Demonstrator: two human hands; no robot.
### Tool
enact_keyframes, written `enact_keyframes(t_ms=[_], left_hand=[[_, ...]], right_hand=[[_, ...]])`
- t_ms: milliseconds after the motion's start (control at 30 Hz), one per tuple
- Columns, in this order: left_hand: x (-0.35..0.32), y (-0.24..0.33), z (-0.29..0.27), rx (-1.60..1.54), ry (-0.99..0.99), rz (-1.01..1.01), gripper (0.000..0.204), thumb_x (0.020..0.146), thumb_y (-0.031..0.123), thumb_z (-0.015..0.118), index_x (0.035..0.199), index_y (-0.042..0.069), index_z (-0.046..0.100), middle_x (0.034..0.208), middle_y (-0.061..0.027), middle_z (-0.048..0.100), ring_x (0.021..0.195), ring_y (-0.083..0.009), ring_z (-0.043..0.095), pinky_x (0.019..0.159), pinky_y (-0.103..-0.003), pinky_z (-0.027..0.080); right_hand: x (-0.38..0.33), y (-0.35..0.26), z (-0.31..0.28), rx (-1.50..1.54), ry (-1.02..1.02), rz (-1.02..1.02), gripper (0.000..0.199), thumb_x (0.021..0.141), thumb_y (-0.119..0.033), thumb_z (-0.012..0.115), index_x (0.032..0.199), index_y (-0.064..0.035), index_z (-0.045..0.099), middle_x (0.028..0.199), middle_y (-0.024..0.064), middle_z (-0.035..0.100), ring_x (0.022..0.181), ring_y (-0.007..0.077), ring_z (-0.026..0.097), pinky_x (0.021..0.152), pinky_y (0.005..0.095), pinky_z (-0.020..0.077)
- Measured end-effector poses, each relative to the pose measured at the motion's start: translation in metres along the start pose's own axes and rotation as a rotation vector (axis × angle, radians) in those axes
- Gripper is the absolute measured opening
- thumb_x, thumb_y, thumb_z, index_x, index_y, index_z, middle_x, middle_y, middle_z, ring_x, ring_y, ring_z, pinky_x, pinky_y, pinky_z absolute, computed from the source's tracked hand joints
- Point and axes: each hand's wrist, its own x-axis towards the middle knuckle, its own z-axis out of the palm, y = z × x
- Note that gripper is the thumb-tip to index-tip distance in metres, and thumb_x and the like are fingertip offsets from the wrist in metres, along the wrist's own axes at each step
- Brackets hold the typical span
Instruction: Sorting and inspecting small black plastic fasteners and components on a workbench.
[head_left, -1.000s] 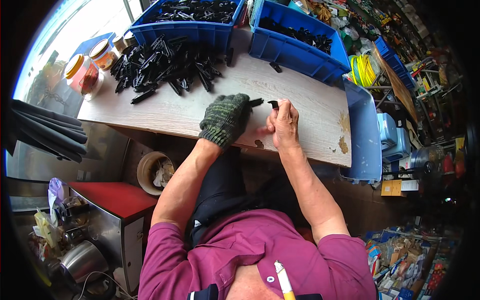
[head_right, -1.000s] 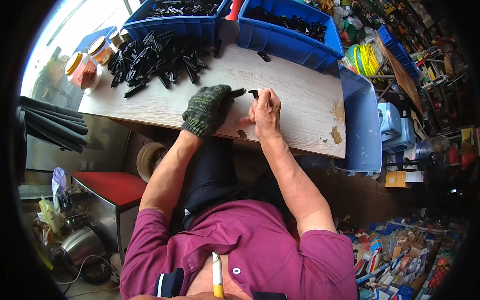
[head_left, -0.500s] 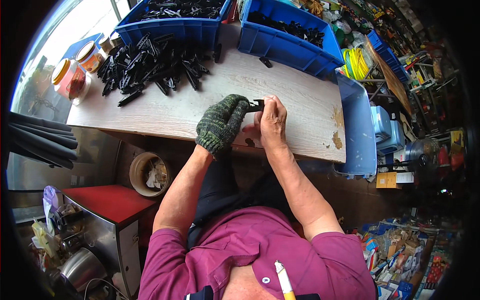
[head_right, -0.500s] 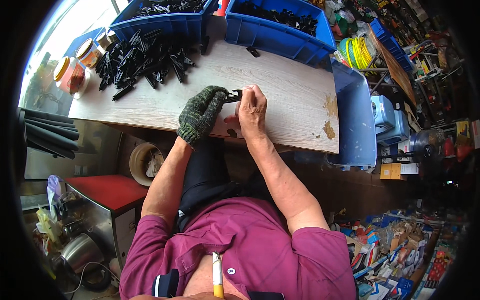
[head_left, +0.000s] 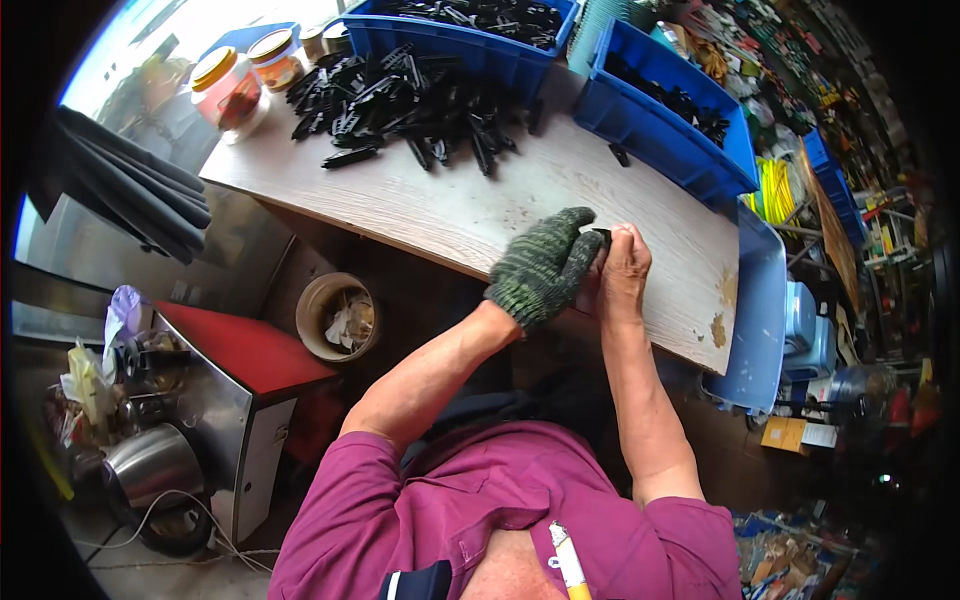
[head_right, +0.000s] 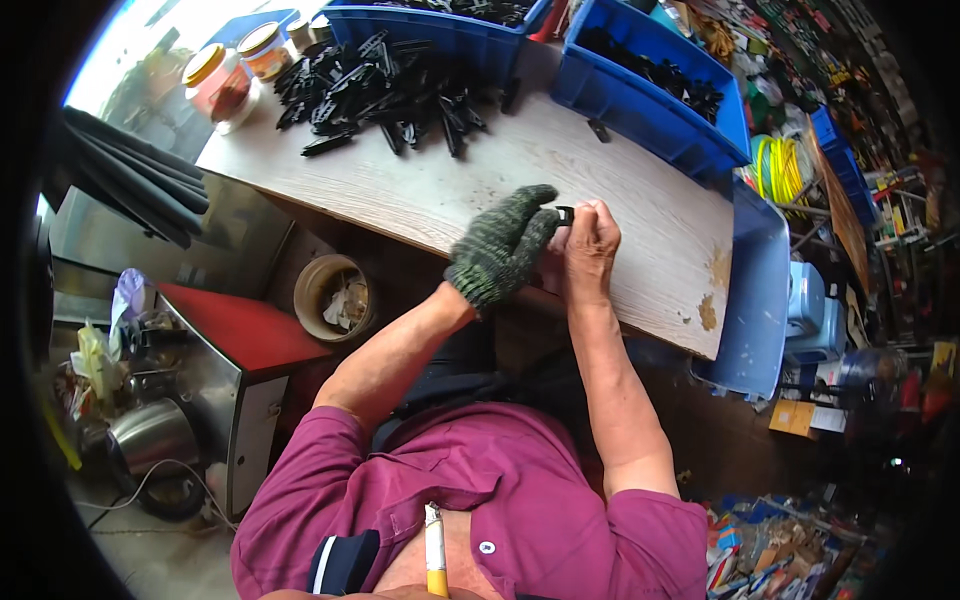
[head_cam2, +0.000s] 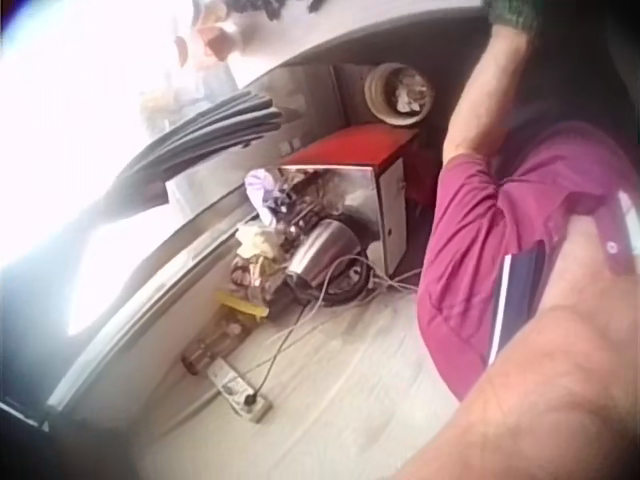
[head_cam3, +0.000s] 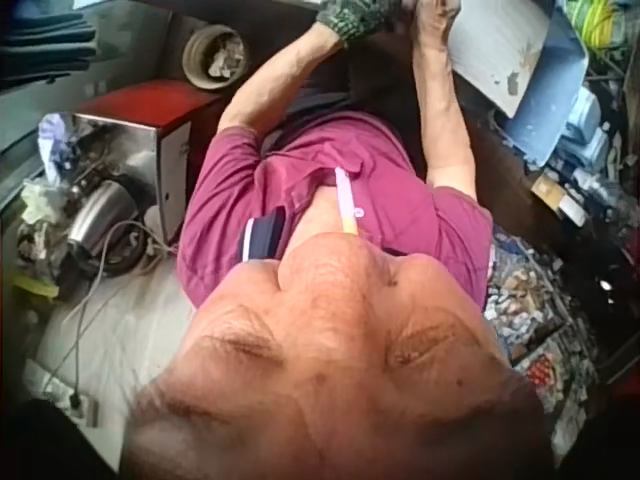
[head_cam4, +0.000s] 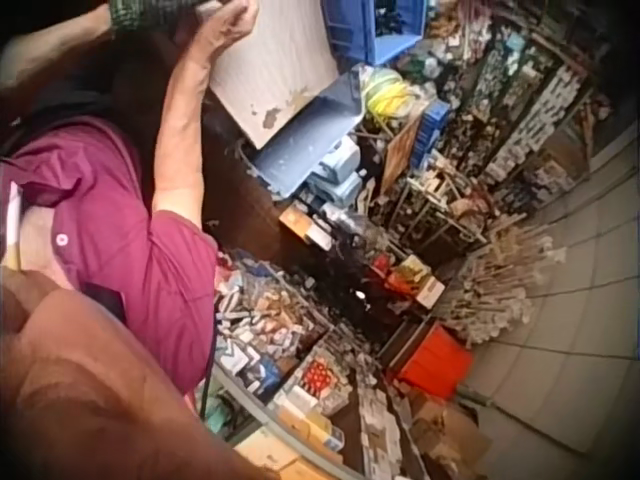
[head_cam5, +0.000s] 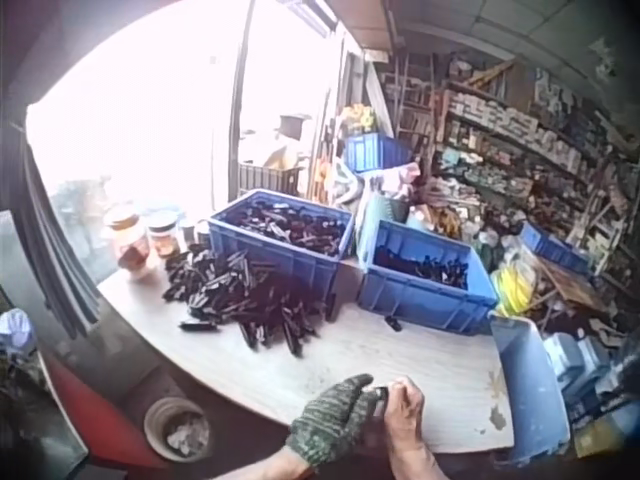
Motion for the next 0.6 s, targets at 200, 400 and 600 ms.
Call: enact_keyframes(t_ms=[200, 400, 600], left_hand=[[0.025, -0.065, -0.157, 0.929, 0.539, 0.099, 0.026, 0.09, 0.021, 0.065, 0.111, 0.005, 0.066, 0.101, -0.0162, 0.068, 0.101, -0.0342, 0.062, 0.092, -0.044, 0.047], [0.02, -0.106, -0.211, 1.241, 0.264, -0.188, 0.029, 0.095, 0.033, 0.055, 0.105, 0.008, 0.068, 0.097, -0.0147, 0.069, 0.094, -0.0359, 0.062, 0.087, -0.048, 0.047], [0.028, -0.106, -0.211, 1.138, 0.327, -0.109, 0.029, 0.096, 0.034, 0.052, 0.095, 0.01, 0.067, 0.093, -0.014, 0.067, 0.092, -0.0362, 0.061, 0.082, -0.049, 0.046]], right_hand=[[-0.004, -0.005, 0.006, 0.144, -0.032, 0.112, 0.024, 0.099, -0.023, 0.045, 0.081, -0.0075, 0.048, 0.055, 0.0, 0.04, 0.04, 0.0083, 0.037, 0.044, 0.0372, 0.0574], [-0.003, -0.006, 0.014, 0.103, -0.008, 0.113, 0.025, 0.097, -0.028, 0.045, 0.082, -0.0084, 0.049, 0.05, -0.0012, 0.035, 0.039, 0.0095, 0.033, 0.044, 0.0383, 0.0563], [-0.001, -0.006, 0.009, 0.139, 0.0, 0.12, 0.024, 0.099, -0.029, 0.049, 0.083, -0.0114, 0.049, 0.049, -0.0018, 0.033, 0.039, 0.009, 0.034, 0.045, 0.0401, 0.058]])
